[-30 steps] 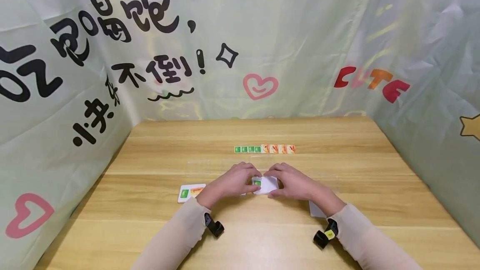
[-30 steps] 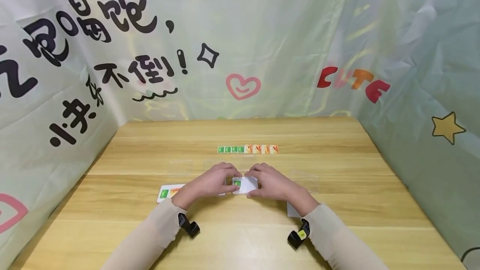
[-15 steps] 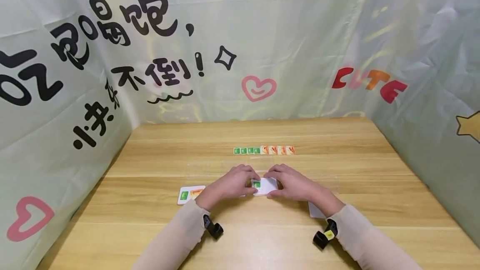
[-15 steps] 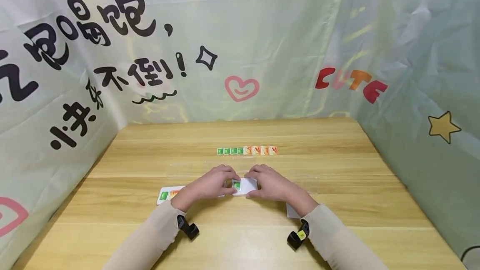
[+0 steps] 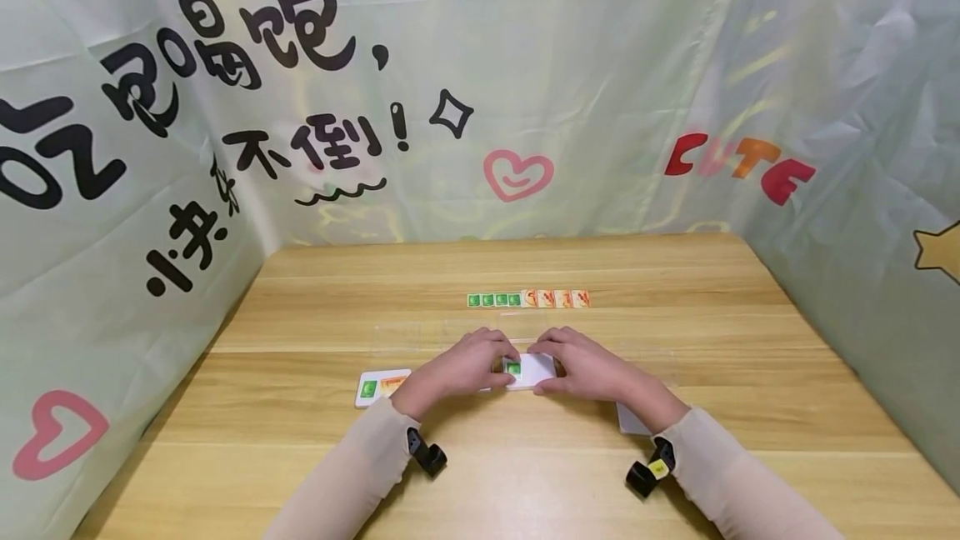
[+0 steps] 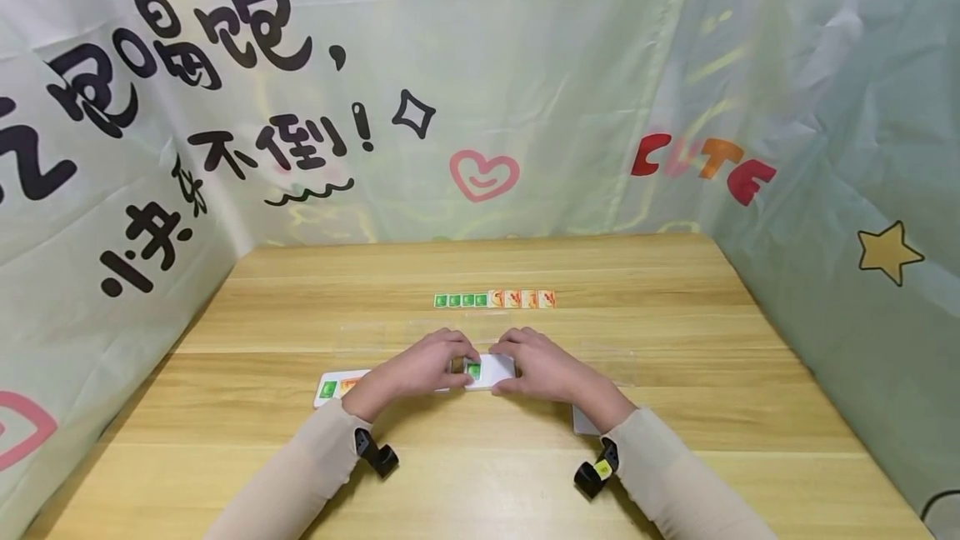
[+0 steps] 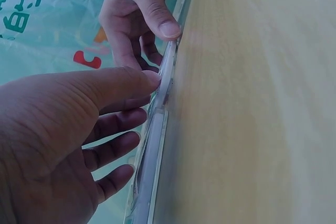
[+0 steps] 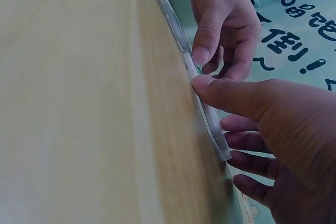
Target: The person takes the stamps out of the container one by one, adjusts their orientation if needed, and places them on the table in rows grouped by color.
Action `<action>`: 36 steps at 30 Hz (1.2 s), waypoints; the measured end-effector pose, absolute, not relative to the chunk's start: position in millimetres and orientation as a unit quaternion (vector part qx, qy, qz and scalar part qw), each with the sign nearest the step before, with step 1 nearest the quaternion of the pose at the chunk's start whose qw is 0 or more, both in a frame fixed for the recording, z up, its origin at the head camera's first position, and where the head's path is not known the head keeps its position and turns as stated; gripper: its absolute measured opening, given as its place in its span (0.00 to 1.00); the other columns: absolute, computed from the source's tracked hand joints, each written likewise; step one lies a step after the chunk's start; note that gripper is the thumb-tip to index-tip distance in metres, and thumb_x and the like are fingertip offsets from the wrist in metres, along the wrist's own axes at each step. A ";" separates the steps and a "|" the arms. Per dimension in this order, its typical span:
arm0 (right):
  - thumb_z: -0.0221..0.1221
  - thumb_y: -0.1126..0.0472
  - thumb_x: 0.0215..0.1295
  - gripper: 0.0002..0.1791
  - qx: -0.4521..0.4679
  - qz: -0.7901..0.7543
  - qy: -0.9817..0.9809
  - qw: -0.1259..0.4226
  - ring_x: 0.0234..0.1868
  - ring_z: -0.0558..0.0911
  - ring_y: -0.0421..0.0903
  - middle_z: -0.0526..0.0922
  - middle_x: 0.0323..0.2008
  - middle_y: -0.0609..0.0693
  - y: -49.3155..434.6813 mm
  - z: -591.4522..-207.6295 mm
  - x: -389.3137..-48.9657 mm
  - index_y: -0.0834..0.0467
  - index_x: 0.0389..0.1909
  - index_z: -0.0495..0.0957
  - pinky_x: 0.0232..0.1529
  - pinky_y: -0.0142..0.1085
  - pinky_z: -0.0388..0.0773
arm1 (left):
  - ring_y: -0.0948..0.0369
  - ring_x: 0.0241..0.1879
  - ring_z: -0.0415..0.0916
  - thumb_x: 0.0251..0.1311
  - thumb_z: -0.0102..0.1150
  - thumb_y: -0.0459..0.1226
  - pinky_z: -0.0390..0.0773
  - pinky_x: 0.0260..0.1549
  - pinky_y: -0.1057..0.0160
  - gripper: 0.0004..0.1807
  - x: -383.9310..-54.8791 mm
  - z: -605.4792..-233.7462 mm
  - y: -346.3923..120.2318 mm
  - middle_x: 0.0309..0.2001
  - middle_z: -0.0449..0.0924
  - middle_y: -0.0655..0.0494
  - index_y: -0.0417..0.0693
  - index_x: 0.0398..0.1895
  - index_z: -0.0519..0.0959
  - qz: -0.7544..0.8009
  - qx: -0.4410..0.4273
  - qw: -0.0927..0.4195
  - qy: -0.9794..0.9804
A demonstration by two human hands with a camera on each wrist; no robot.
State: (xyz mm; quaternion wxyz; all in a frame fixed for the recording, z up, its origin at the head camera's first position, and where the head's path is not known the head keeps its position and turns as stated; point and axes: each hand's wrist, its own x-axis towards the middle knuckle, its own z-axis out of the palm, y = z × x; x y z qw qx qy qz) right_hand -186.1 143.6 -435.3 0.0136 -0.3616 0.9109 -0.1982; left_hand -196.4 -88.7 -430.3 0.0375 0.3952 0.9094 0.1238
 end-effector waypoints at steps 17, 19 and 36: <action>0.69 0.46 0.58 0.29 -0.365 -0.198 0.910 0.006 0.51 0.74 0.47 0.77 0.52 0.49 143.8 -435.2 -184.4 0.57 0.56 0.79 0.48 0.43 0.75 | 0.62 0.44 0.71 0.62 0.65 0.42 0.70 0.49 0.61 0.13 -196.2 -429.1 -88.3 0.46 0.80 0.60 0.50 0.48 0.83 0.133 0.406 0.043 0.903; 0.69 0.46 0.58 0.29 -0.365 -0.199 0.909 0.007 0.51 0.74 0.47 0.77 0.52 0.49 144.0 -435.1 -184.4 0.57 0.56 0.79 0.48 0.43 0.75 | 0.62 0.44 0.71 0.62 0.65 0.42 0.70 0.49 0.62 0.13 -196.0 -429.5 -88.1 0.45 0.80 0.60 0.50 0.48 0.83 0.133 0.407 0.045 0.903; 0.68 0.46 0.58 0.29 -0.364 -0.201 0.909 0.005 0.51 0.74 0.47 0.77 0.52 0.49 143.4 -435.6 -183.9 0.57 0.56 0.79 0.49 0.44 0.74 | 0.61 0.44 0.69 0.63 0.64 0.40 0.70 0.49 0.63 0.10 -195.3 -431.0 -87.3 0.42 0.76 0.60 0.49 0.44 0.79 0.145 0.394 0.049 0.906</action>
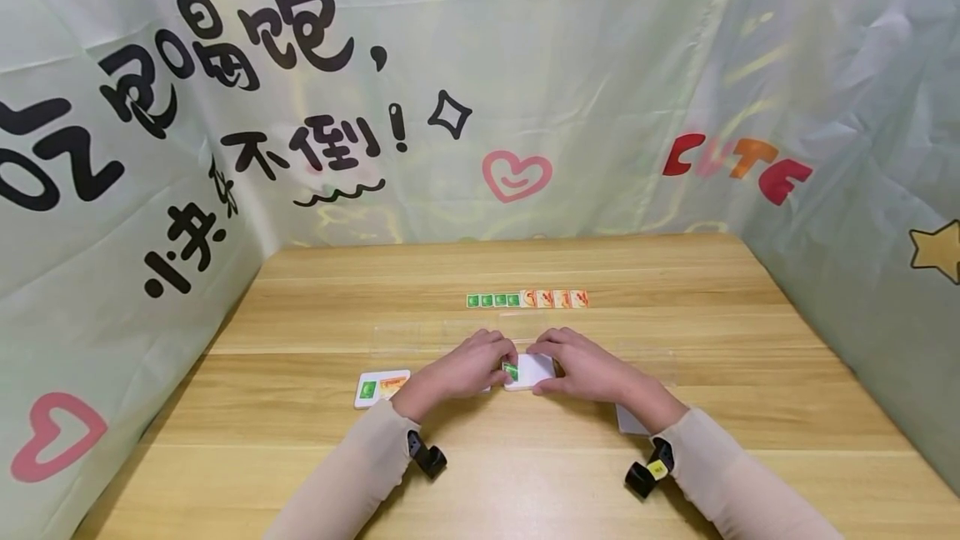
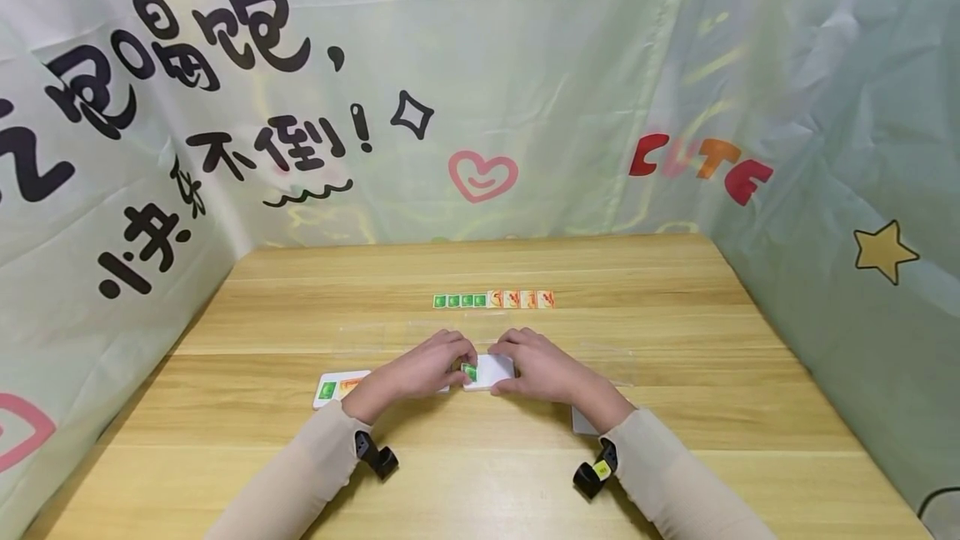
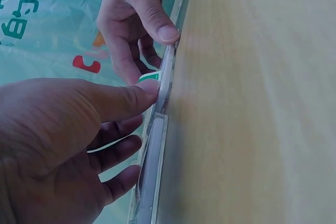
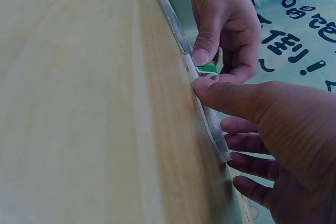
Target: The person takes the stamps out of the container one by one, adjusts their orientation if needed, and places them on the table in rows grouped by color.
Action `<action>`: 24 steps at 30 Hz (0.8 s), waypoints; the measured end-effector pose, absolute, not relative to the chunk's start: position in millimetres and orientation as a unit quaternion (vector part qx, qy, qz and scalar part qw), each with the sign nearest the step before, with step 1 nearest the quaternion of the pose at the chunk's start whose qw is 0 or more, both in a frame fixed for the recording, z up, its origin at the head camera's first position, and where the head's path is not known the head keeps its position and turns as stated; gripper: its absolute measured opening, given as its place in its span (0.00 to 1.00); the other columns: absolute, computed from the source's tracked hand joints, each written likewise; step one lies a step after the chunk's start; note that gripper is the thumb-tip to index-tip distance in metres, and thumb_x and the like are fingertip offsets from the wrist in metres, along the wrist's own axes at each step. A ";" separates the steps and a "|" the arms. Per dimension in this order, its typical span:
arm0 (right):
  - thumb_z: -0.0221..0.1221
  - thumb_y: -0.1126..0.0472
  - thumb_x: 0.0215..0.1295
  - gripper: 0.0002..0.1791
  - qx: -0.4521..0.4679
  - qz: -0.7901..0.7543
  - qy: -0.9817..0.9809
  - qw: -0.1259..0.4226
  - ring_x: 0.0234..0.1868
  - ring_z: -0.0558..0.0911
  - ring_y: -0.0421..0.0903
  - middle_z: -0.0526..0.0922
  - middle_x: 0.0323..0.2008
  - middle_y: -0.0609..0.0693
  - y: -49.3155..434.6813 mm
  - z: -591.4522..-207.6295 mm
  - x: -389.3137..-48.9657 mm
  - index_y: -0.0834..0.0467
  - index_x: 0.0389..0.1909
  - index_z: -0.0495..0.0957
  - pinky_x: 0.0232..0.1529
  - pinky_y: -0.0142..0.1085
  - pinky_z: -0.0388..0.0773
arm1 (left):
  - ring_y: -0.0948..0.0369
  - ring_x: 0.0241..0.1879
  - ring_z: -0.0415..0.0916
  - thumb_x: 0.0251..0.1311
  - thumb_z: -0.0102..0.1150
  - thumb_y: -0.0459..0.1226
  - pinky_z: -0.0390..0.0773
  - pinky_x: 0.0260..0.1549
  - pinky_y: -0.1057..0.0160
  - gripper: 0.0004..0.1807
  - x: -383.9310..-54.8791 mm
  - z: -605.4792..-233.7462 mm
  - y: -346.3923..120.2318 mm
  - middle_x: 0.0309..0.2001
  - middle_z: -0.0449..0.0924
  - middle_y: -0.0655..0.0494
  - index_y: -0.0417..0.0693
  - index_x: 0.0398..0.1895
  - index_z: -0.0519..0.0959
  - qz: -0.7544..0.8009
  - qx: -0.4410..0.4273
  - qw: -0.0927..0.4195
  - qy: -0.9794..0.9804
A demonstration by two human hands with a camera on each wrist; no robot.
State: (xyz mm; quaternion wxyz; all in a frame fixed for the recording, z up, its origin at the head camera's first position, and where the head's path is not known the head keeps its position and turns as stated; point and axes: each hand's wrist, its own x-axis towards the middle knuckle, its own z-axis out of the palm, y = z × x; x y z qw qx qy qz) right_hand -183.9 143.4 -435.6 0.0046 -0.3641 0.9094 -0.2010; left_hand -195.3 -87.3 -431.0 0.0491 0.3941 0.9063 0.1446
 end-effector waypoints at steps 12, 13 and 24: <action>0.69 0.47 0.58 0.28 -0.364 -0.201 0.909 0.009 0.51 0.75 0.48 0.77 0.52 0.50 143.3 -434.0 -183.5 0.58 0.56 0.79 0.48 0.44 0.74 | 0.65 0.40 0.69 0.64 0.63 0.37 0.71 0.44 0.66 0.11 -194.9 -430.1 -87.8 0.40 0.75 0.63 0.51 0.48 0.77 0.155 0.408 0.035 0.899; 0.69 0.47 0.58 0.28 -0.364 -0.202 0.909 0.009 0.51 0.75 0.48 0.77 0.52 0.49 143.4 -434.2 -183.8 0.58 0.56 0.79 0.49 0.44 0.75 | 0.65 0.41 0.69 0.64 0.63 0.37 0.71 0.44 0.66 0.11 -194.9 -430.1 -87.8 0.40 0.75 0.63 0.51 0.48 0.77 0.156 0.407 0.034 0.900; 0.69 0.47 0.58 0.28 -0.364 -0.206 0.908 0.013 0.52 0.75 0.48 0.77 0.52 0.49 143.3 -434.2 -183.6 0.58 0.56 0.79 0.49 0.45 0.74 | 0.67 0.37 0.69 0.66 0.60 0.34 0.72 0.38 0.70 0.09 -195.0 -430.7 -88.1 0.39 0.73 0.63 0.51 0.48 0.78 0.183 0.401 0.033 0.897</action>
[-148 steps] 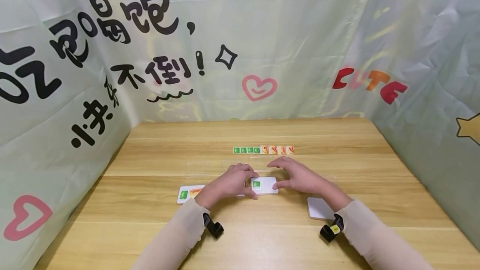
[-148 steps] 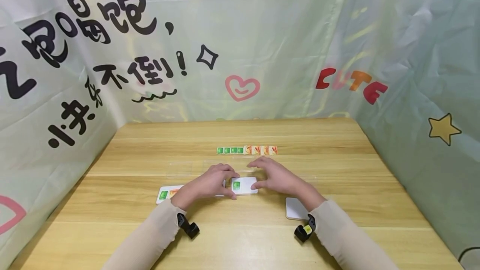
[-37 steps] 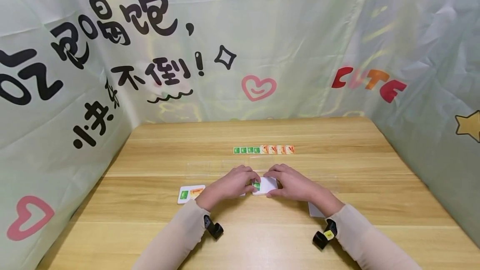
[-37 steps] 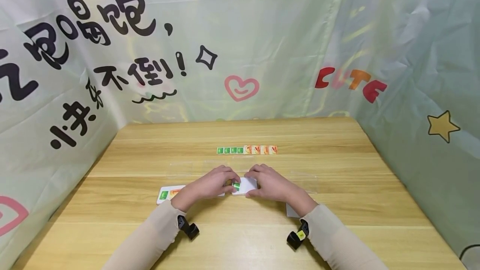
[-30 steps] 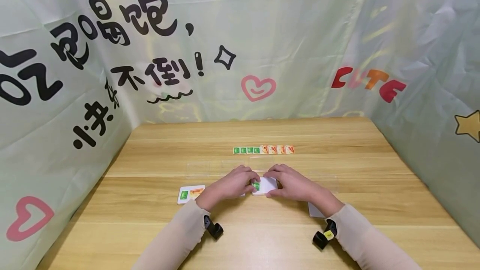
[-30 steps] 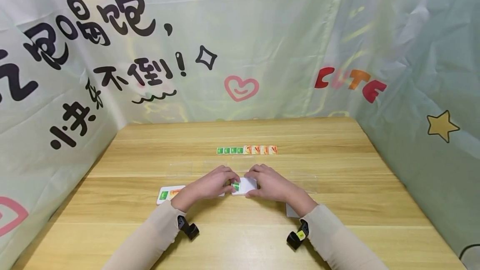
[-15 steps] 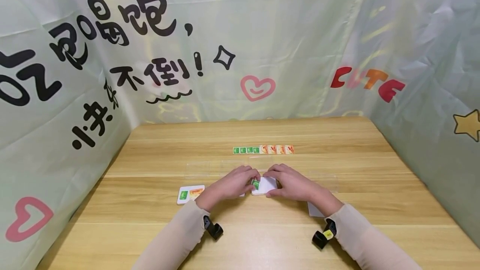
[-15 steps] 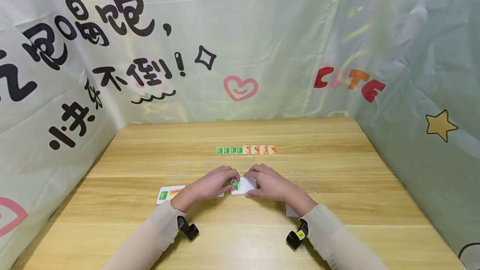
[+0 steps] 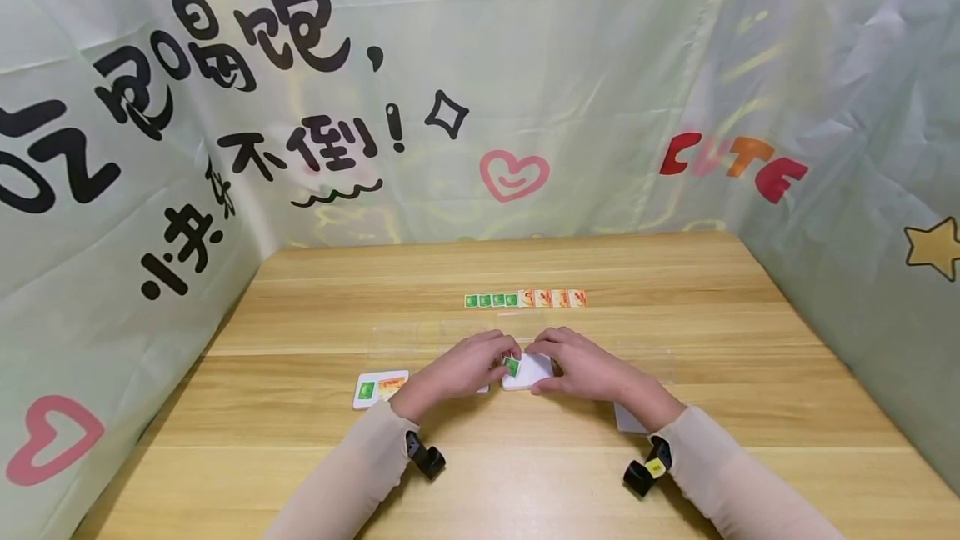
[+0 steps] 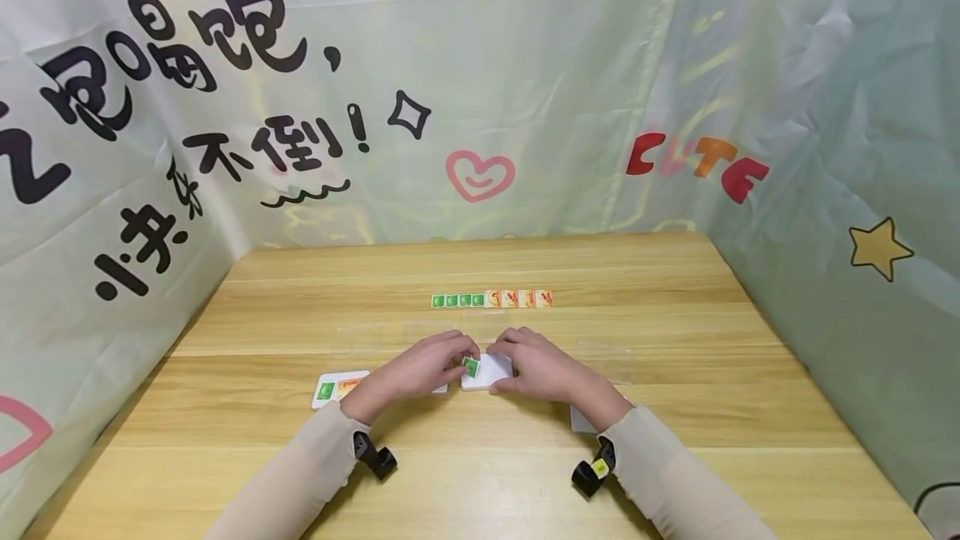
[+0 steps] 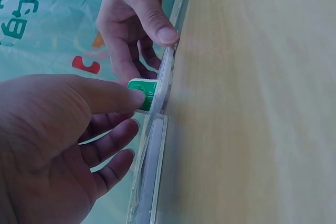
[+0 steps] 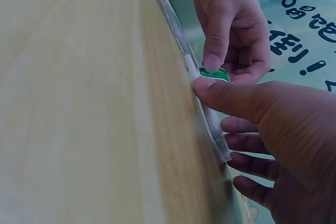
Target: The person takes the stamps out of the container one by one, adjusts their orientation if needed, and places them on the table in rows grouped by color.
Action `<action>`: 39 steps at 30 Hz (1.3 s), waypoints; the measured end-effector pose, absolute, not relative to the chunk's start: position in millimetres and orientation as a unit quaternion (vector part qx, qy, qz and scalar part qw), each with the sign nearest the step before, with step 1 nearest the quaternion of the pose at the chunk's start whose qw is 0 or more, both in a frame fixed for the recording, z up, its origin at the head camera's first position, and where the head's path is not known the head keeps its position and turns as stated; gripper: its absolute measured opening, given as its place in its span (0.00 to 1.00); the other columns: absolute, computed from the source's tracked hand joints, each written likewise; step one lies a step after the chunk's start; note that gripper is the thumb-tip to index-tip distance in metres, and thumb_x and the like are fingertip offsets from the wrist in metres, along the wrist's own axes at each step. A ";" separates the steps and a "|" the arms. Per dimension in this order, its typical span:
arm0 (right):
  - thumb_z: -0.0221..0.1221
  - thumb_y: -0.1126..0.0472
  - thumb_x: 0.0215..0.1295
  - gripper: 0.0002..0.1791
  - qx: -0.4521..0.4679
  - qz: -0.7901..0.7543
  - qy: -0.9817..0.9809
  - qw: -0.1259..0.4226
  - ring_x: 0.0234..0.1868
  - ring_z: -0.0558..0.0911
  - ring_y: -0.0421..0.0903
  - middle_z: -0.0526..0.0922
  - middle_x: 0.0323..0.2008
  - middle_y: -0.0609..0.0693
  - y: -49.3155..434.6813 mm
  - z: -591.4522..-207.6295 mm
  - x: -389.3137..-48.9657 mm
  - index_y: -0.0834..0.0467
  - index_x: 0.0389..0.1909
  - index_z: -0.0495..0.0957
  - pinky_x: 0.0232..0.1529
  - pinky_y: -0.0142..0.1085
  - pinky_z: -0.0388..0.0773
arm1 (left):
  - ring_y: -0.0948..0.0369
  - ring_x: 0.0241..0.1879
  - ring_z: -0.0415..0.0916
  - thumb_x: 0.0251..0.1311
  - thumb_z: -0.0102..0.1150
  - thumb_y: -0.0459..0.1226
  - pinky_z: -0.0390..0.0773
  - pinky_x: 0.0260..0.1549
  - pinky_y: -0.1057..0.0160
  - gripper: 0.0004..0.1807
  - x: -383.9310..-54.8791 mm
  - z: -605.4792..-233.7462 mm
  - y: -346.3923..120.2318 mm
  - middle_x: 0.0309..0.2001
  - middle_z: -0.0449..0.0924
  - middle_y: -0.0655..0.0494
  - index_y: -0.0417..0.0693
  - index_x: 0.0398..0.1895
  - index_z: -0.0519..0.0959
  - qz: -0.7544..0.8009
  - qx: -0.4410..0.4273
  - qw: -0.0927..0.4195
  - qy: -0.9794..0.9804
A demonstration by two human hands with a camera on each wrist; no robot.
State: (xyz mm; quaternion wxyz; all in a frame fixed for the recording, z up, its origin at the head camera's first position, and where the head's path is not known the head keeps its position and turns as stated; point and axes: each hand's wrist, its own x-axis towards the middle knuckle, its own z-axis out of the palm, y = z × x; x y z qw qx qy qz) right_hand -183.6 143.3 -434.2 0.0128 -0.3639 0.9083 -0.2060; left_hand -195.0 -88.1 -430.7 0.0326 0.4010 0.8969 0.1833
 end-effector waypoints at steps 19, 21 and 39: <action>0.70 0.47 0.57 0.28 -0.364 -0.206 0.908 0.008 0.51 0.75 0.48 0.77 0.51 0.49 142.2 -437.0 -184.2 0.58 0.55 0.79 0.49 0.45 0.75 | 0.67 0.30 0.71 0.69 0.55 0.34 0.72 0.31 0.68 0.07 -198.7 -429.5 -91.2 0.30 0.75 0.65 0.51 0.45 0.80 0.229 0.364 0.022 0.903; 0.70 0.47 0.56 0.29 -0.366 -0.204 0.908 0.004 0.51 0.75 0.48 0.77 0.51 0.49 142.2 -437.8 -184.8 0.58 0.55 0.79 0.50 0.45 0.74 | 0.67 0.29 0.71 0.69 0.55 0.34 0.72 0.30 0.69 0.07 -200.0 -428.8 -91.5 0.29 0.74 0.66 0.51 0.45 0.80 0.232 0.362 0.025 0.903; 0.69 0.46 0.57 0.30 -0.363 -0.196 0.911 0.004 0.52 0.76 0.49 0.77 0.52 0.50 143.3 -439.2 -186.7 0.58 0.56 0.78 0.52 0.46 0.74 | 0.66 0.25 0.70 0.71 0.53 0.37 0.73 0.27 0.67 0.07 -207.4 -418.4 -103.2 0.31 0.78 0.62 0.51 0.49 0.78 0.320 0.334 0.044 0.885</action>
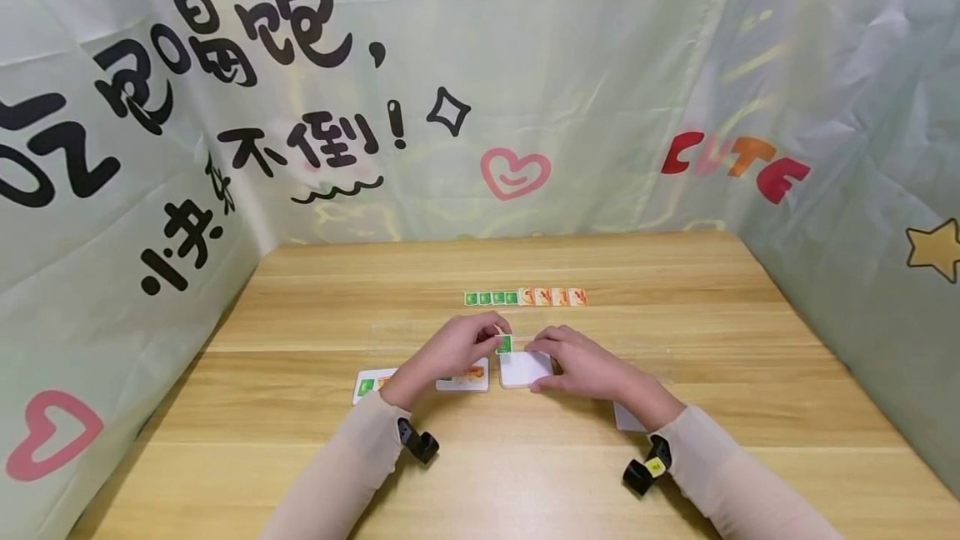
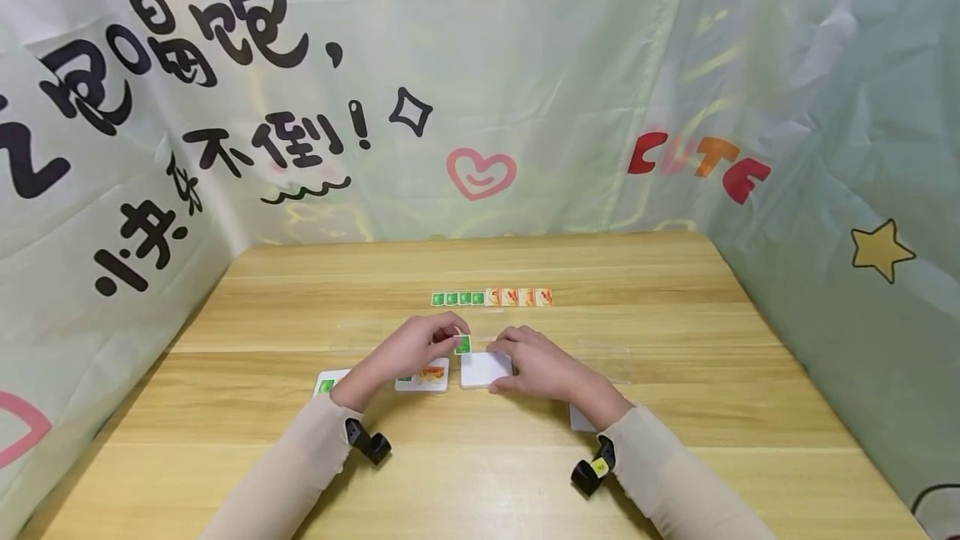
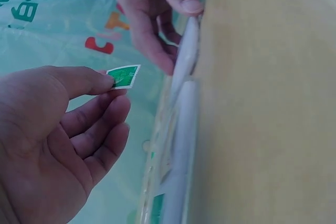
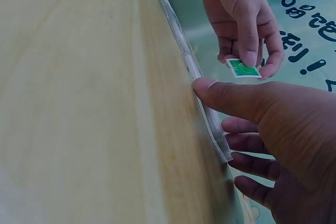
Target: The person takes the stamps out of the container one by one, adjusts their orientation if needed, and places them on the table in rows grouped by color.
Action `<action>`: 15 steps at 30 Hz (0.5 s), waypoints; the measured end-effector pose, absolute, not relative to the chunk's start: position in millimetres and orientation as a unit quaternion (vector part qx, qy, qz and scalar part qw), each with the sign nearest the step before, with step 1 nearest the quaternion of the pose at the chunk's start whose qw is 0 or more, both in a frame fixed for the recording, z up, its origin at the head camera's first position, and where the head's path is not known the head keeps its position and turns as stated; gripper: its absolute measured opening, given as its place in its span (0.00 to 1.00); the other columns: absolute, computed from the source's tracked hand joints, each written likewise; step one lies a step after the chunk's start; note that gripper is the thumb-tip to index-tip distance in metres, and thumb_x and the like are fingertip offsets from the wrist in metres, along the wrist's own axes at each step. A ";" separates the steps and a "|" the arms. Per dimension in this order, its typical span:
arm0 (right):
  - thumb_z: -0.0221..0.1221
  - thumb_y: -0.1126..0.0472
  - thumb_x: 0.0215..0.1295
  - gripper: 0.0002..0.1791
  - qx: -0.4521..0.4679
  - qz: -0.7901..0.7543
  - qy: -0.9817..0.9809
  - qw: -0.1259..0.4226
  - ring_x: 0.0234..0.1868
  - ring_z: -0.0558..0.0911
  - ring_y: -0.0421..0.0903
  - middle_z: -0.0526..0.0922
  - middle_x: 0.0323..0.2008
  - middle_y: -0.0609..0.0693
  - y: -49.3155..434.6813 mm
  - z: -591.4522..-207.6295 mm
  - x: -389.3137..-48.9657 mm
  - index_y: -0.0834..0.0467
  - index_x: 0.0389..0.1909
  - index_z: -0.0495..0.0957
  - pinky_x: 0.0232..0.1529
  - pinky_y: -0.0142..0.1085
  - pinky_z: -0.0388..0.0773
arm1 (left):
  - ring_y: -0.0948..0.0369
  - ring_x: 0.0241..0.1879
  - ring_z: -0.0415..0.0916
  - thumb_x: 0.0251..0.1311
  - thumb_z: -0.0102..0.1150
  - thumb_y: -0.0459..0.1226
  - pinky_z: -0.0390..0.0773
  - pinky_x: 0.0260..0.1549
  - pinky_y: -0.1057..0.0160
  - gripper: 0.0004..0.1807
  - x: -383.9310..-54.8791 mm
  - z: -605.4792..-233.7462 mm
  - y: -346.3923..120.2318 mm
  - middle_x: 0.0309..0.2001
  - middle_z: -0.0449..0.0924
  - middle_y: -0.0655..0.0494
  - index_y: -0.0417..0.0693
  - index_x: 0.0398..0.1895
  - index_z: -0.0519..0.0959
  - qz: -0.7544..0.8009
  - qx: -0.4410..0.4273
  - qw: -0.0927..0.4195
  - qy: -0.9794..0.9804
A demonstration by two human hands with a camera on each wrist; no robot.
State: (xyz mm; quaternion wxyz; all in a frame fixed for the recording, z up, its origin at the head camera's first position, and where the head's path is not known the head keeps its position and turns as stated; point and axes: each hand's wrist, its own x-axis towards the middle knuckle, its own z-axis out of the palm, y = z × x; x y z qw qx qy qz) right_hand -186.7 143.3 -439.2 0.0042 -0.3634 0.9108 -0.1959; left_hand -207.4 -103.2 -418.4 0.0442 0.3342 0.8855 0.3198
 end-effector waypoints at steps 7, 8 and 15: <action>0.70 0.47 0.57 0.29 -0.365 -0.199 0.910 0.005 0.52 0.76 0.49 0.77 0.51 0.50 143.3 -438.1 -186.4 0.58 0.56 0.79 0.52 0.47 0.74 | 0.66 0.35 0.76 0.71 0.54 0.36 0.77 0.35 0.66 0.07 -211.7 -410.9 -106.3 0.37 0.80 0.61 0.51 0.48 0.79 0.348 0.308 0.050 0.884; 0.70 0.47 0.57 0.29 -0.364 -0.199 0.910 0.005 0.52 0.76 0.49 0.77 0.51 0.50 143.4 -438.0 -186.2 0.58 0.56 0.79 0.52 0.47 0.74 | 0.65 0.36 0.76 0.71 0.54 0.36 0.77 0.36 0.66 0.07 -212.4 -409.7 -106.6 0.38 0.80 0.61 0.51 0.48 0.79 0.348 0.306 0.052 0.885; 0.69 0.46 0.57 0.29 -0.364 -0.199 0.910 0.005 0.53 0.75 0.49 0.77 0.52 0.50 144.2 -437.4 -186.3 0.58 0.56 0.79 0.53 0.47 0.74 | 0.63 0.37 0.77 0.71 0.53 0.36 0.78 0.36 0.65 0.08 -220.8 -400.6 -110.5 0.39 0.80 0.58 0.50 0.48 0.79 0.348 0.295 0.055 0.888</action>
